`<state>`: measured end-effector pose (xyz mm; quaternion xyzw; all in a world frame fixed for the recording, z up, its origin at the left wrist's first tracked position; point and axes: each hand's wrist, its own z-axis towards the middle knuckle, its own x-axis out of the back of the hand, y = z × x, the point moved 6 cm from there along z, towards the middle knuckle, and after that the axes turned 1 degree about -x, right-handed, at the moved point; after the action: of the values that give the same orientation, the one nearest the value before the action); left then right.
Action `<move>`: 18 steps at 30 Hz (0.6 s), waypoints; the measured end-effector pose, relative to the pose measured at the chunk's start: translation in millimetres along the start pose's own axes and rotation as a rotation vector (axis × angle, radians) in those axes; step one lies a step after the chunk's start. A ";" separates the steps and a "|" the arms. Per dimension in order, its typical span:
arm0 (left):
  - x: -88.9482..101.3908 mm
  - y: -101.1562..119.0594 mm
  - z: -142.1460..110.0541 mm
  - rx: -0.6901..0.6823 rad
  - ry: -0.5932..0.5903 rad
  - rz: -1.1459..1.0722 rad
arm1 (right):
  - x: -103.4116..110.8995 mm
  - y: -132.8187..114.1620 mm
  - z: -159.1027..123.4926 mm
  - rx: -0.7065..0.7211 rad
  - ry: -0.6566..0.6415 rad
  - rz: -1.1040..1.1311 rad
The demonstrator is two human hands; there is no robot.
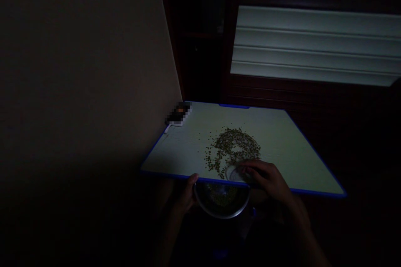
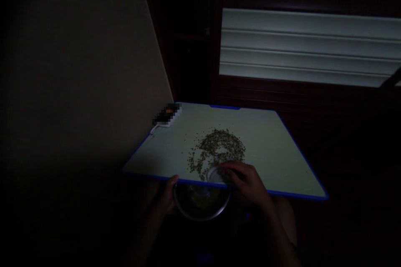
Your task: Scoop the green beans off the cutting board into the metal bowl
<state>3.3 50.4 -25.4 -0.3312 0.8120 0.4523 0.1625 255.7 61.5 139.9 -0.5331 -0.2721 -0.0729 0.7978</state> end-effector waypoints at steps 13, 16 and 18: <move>6.3 0.2 2.8 -0.030 0.026 0.010 | -2.4 0.6 0.1 -0.024 -0.022 -0.021; 1.7 -1.0 1.2 0.000 -0.033 -0.006 | -5.8 -5.7 1.1 -0.009 -0.066 -0.027; -0.1 -0.9 -0.2 0.008 -0.051 -0.005 | -9.5 -10.8 2.3 0.005 -0.108 -0.037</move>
<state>4.0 50.0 -25.8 -0.3210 0.8085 0.4569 0.1858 242.5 57.4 144.4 -0.5290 -0.3246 -0.0580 0.7820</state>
